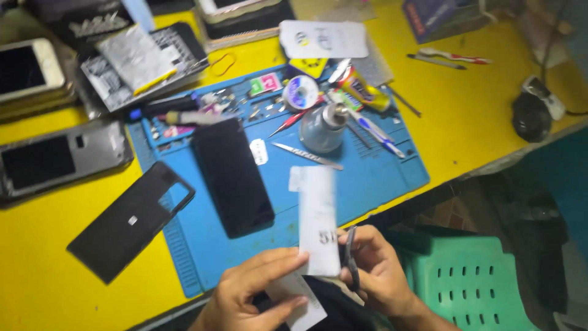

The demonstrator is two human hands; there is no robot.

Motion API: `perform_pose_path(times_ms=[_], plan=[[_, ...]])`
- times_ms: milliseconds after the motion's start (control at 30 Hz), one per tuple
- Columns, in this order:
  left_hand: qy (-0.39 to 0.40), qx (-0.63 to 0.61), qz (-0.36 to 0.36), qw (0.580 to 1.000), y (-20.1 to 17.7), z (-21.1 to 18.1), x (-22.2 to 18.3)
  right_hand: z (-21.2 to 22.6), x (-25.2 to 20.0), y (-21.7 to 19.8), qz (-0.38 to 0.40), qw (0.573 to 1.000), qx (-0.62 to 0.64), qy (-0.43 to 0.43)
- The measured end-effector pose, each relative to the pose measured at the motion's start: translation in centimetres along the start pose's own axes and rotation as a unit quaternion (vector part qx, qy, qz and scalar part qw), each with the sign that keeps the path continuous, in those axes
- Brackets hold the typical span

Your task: Trimming a protective film to size using scissors and fitting it onto a smartphone.

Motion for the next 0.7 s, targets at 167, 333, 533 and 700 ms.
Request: perform_pose_path(times_ms=[167, 333, 533, 700], plan=[[0.05, 0.058, 0.016, 0.997, 3.1, 1.0, 3.1, 5.1, 2.9, -4.1, -0.17, 0.973, 0.012, -0.156], [0.006, 0.107, -0.039, 0.993, 3.4, 2.4, 4.5, 10.9, 9.2, -11.3, -0.234, 0.924, -0.225, -0.201], [-0.004, 0.19, 0.095, 0.977, 7.9, 6.2, 3.4, 8.8, 12.7, -11.7, -0.294, 0.859, -0.371, -0.196], [0.017, 0.19, 0.173, 0.966, 10.3, 5.3, 4.3, 8.0, 10.7, -11.6, -0.311, 0.763, -0.441, -0.356]])
Point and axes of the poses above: each hand's wrist, its own x-axis towards the middle knuckle, its own y-axis out of the palm, z = x × y, the point moved 4 cm from there along x, towards the middle knuckle, and after that the axes turned 8 degrees about y, right-handed, at the moved point
